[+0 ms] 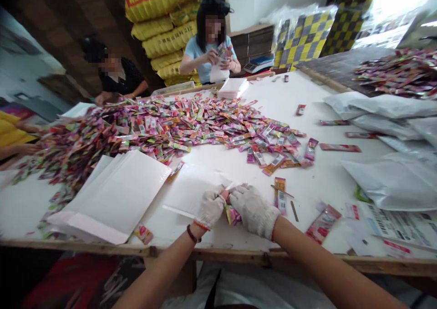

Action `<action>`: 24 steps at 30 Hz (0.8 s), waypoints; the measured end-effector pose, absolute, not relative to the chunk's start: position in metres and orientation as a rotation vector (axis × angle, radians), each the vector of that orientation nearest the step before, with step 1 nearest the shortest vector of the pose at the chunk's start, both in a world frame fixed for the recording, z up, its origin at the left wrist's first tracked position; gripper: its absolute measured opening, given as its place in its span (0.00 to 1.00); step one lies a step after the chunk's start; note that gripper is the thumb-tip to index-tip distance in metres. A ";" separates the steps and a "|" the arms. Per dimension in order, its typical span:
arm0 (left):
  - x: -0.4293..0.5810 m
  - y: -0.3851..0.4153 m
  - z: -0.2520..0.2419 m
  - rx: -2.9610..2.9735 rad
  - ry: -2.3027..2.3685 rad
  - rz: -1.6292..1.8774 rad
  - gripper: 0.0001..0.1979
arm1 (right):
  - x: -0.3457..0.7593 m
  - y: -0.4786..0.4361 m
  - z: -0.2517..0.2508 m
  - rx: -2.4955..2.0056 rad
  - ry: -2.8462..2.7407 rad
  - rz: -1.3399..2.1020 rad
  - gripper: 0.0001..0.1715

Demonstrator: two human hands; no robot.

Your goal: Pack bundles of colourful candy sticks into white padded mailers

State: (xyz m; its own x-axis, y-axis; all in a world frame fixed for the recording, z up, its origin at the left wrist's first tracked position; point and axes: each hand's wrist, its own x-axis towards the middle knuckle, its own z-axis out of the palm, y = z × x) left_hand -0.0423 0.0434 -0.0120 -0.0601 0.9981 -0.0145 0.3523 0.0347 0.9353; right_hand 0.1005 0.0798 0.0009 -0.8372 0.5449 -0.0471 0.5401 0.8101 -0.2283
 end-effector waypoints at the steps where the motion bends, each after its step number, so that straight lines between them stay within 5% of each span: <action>1: -0.039 0.040 -0.008 1.529 1.588 1.039 0.15 | 0.099 0.082 0.002 -0.940 -2.979 0.360 0.15; 5: -0.029 0.030 0.006 1.915 1.902 0.790 0.13 | 0.095 0.091 0.006 -1.241 -2.917 0.381 0.10; 11: -0.038 0.037 -0.001 1.977 2.100 0.629 0.14 | 0.097 0.081 -0.011 -1.088 -2.656 0.449 0.21; 18: -0.060 0.042 0.030 2.246 2.184 0.188 0.07 | 0.086 0.080 0.005 -1.357 -2.687 0.543 0.19; 24: -0.038 0.039 0.032 2.469 2.019 0.305 0.06 | 0.066 0.092 0.023 -1.801 -2.710 0.701 0.23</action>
